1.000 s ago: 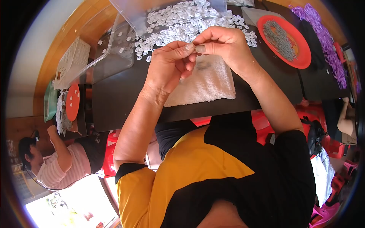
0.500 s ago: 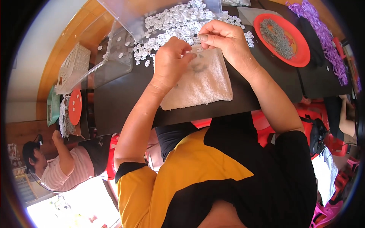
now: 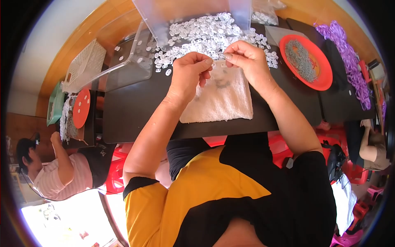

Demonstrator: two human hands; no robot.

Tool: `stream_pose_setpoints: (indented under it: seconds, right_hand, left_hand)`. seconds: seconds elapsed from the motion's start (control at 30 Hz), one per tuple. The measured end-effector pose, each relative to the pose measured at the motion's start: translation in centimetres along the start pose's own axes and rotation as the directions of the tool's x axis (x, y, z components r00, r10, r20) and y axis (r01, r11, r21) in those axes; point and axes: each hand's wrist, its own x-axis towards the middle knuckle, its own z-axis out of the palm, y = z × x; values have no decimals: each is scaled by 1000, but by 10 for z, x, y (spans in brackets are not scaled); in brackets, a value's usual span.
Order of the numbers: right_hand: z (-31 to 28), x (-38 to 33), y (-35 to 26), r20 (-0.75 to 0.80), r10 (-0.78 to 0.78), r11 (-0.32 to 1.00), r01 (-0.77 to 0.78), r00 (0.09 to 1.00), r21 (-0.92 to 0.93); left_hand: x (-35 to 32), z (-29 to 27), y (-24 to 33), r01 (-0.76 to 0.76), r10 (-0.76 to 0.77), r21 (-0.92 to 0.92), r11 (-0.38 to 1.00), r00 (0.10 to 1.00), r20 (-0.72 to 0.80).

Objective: Assembling small white plastic rings with tiny grey components at a manufacturing workstation.

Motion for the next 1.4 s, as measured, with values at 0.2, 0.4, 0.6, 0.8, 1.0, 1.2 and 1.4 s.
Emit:
stream_pose_setpoints:
  seconds: [0.2,0.4,0.6,0.8,1.0,1.2,1.4]
  right_hand:
    - [27,-3,-14,53,-3,999,0,999,39]
    - [30,13,-20,102,-25,999,28,994,-24]
    - [41,13,-20,-30,81,995,-79,996,60]
    - [41,9,-1,-44,126,988,-122,991,98]
    - [38,7,0,-3,141,985,-140,990,105]
    - [36,8,6,-24,60,998,-59,998,32]
    - [40,7,2,-17,92,990,-90,996,106]
  left_hand:
    - [-11,-3,4,8,3,-260,966,999,42]
    - [-9,-5,9,-69,80,-230,971,996,40]
    - [5,-12,-10,-51,48,-395,917,999,-16]
    - [7,-13,-22,-22,31,-455,890,999,13]
    - [3,-11,-19,-7,2,-408,913,1000,-12]
    - [3,-11,-21,-11,-30,-384,923,995,-99]
    - [0,-9,-19,-5,-20,-382,924,998,-63]
